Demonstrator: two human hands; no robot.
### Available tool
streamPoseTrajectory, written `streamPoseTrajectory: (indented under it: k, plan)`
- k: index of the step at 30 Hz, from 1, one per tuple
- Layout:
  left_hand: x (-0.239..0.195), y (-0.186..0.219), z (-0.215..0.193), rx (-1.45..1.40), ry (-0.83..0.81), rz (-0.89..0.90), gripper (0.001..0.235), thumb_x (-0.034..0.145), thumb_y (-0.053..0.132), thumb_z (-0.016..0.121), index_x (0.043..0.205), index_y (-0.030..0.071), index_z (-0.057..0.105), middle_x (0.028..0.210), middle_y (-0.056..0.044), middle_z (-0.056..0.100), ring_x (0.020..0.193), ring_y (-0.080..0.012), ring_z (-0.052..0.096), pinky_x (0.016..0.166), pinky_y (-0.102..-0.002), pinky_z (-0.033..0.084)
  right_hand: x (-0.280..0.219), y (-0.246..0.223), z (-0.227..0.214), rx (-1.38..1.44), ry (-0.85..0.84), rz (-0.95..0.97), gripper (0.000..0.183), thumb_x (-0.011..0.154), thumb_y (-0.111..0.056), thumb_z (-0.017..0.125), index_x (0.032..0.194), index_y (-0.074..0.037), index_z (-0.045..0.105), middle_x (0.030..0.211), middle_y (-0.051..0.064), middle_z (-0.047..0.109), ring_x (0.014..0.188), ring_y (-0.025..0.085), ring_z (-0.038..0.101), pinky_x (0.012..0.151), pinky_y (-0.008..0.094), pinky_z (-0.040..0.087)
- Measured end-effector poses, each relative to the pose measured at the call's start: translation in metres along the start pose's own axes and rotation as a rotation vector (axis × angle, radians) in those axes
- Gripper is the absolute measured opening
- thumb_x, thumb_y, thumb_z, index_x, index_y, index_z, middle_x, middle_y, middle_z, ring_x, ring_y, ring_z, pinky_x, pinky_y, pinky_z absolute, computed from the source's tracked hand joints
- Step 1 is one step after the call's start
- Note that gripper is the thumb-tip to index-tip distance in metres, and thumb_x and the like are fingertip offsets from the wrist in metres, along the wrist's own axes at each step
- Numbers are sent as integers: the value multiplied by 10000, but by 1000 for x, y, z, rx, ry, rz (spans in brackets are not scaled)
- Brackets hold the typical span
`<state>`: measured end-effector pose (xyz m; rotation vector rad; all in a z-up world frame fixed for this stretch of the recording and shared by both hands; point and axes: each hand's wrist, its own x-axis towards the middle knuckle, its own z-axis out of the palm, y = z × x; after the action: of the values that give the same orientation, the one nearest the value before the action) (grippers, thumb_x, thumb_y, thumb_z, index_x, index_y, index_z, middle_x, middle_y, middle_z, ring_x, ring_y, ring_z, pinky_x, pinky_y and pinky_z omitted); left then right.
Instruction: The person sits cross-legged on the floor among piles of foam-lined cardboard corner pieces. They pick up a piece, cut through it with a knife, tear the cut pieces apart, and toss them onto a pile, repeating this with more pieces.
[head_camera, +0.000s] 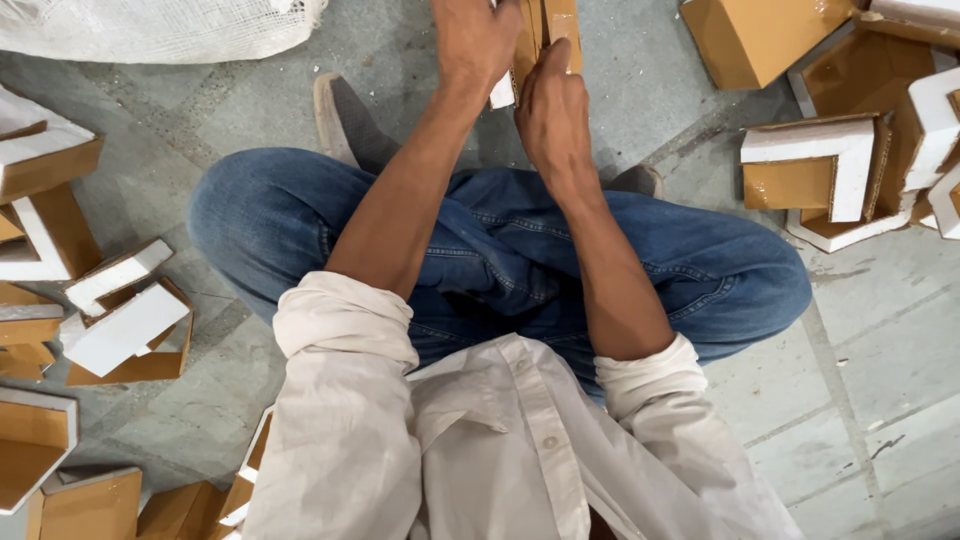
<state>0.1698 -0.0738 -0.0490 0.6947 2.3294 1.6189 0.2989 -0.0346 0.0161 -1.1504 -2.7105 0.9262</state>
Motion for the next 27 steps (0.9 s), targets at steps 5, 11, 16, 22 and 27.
streamPoseTrajectory:
  k: [5,11,16,22,27]
  plan:
    - [-3,-4,0,-19,-18,-16,117,802,20,679,739,-49,608,587,-143,598,497,-296,593,513,-431,461,30,-3,5,154,-11,-58,231,987,3,570,1147,109,442,788,347,656,741,508,689,525,525,514]
    - [6,14,-10,-70,8,8,133,767,51,720,757,-52,636,605,-154,615,528,-306,606,542,-444,461,54,5,18,69,3,-77,150,1040,-128,544,1118,-7,588,919,285,714,877,513,670,716,568,537]
    - [1,23,-6,-152,90,-54,118,740,15,675,808,-54,607,680,-179,624,622,-334,625,622,-449,502,37,-15,-6,90,-27,-18,186,1042,-128,520,1175,-16,585,928,280,720,921,518,664,712,579,534]
    - [0,30,-6,-8,241,192,200,666,-20,638,860,-33,588,801,-221,605,770,-449,579,680,-497,460,-17,-4,0,-161,-87,88,326,970,-126,595,1202,17,416,896,359,679,854,592,644,688,648,506]
    - [0,27,-11,-35,29,2,113,702,-19,660,801,-45,614,686,-204,623,638,-407,643,597,-456,498,-26,-9,-1,-115,-124,179,231,992,-62,551,1135,47,406,876,374,671,831,573,670,694,614,546]
